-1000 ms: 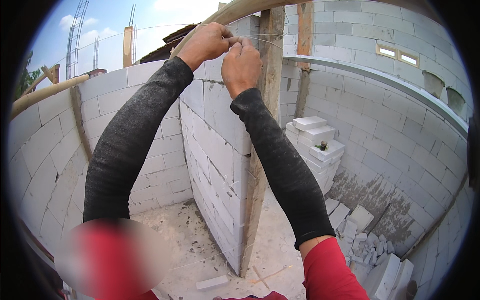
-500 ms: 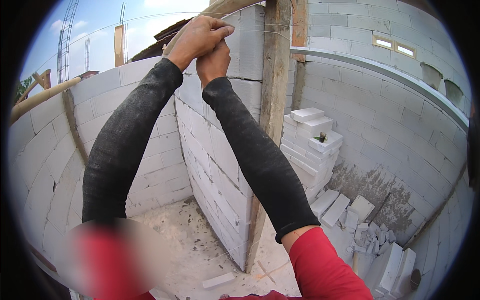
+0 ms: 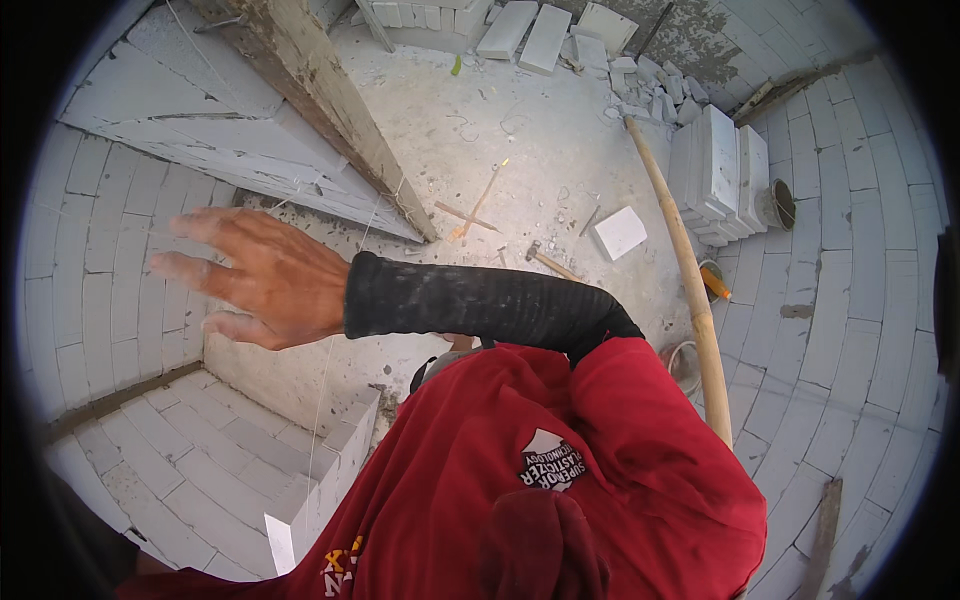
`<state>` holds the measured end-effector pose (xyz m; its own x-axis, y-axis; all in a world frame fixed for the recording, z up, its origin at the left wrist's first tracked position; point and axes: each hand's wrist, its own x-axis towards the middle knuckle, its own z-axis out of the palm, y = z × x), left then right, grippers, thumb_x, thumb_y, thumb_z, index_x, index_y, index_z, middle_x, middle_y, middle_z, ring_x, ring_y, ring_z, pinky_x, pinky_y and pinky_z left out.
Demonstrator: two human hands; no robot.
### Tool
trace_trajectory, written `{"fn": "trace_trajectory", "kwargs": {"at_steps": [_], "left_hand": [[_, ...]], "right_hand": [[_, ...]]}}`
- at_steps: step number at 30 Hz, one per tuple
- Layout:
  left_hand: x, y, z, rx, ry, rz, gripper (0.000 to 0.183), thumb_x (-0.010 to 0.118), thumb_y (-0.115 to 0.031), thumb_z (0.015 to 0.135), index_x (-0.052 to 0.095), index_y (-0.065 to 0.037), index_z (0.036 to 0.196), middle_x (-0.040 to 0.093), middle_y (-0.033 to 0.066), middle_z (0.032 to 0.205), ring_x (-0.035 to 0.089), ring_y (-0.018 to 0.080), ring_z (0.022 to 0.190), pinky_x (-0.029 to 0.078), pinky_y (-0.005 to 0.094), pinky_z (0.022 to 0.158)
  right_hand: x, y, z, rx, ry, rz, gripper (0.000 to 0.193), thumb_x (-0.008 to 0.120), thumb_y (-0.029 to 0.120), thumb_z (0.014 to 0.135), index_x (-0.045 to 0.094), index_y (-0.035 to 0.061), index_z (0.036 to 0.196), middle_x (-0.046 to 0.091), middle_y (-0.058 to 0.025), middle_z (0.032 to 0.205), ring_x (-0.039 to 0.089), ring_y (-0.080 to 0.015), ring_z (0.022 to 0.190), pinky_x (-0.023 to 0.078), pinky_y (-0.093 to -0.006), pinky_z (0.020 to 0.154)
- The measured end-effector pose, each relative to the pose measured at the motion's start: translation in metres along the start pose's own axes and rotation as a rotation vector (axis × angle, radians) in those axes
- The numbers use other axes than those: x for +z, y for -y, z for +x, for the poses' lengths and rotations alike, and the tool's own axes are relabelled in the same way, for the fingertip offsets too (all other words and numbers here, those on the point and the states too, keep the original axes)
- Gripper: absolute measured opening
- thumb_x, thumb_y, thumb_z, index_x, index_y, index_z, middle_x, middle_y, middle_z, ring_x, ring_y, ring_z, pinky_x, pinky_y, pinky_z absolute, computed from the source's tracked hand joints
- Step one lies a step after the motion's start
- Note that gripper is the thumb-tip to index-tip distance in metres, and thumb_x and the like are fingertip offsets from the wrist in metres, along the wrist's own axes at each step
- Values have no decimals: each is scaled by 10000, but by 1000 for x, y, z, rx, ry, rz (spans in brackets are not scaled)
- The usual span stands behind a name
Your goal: The person secures a wooden pole to a cinder block wall using a string and a hammer. They tie the string around the pole, hammer a nail into the wall to anchor it, and then adjust the tension of the string to ensure the pole is stable.
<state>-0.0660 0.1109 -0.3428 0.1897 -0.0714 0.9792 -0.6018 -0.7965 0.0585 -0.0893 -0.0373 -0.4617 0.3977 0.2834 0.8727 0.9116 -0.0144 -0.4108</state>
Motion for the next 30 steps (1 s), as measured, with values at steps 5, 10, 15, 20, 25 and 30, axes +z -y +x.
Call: {"fn": "trace_trajectory", "kwargs": {"at_steps": [5,10,15,20,25,30], "left_hand": [[-23,-133,-305,-808,766,-249,369,633,-357,1002,683,-126,1286,698,55,999,691,192,887,534,341,831],[-53,-195,-455,-1328,1312,-131,371,632,-365,1003,670,-139,1294,674,32,971,672,171,856,520,328,789],[-55,-178,-444,-1363,1317,5,374,631,-373,1003,658,-152,1303,650,10,944,652,150,824,506,314,747],[-64,-136,-384,-1328,1061,97,377,630,-381,1003,645,-165,1312,625,-12,916,632,129,793,492,300,705],[-90,-69,-262,-1196,771,138,381,629,-390,1004,633,-178,1320,601,-34,888,613,109,762,477,286,663],[-114,14,-124,-975,556,52,385,628,-398,1004,620,-190,1329,576,-57,860,593,88,731,463,272,621]], "right_hand": [[-114,-1,-411,1443,167,-473,713,642,424,966,411,40,1519,503,-321,1405,509,-469,1304,466,-494,1054],[-264,160,-613,2346,-5,-900,575,629,408,954,594,-4,1355,638,-302,1296,618,-426,1224,483,-465,1054],[-278,225,-717,2054,1253,-593,292,645,229,882,736,50,1094,747,-213,1062,711,-342,1064,552,-441,935],[-206,148,-657,2361,-582,-155,393,658,389,948,706,87,1195,729,-117,821,724,-211,741,544,-370,622],[-179,138,-680,2261,-453,57,459,633,373,978,611,85,1334,710,-86,943,699,-175,700,550,-326,558],[-110,188,-789,2342,-603,-196,387,628,358,974,648,92,1254,694,-59,907,683,-168,671,531,-331,537]]}}
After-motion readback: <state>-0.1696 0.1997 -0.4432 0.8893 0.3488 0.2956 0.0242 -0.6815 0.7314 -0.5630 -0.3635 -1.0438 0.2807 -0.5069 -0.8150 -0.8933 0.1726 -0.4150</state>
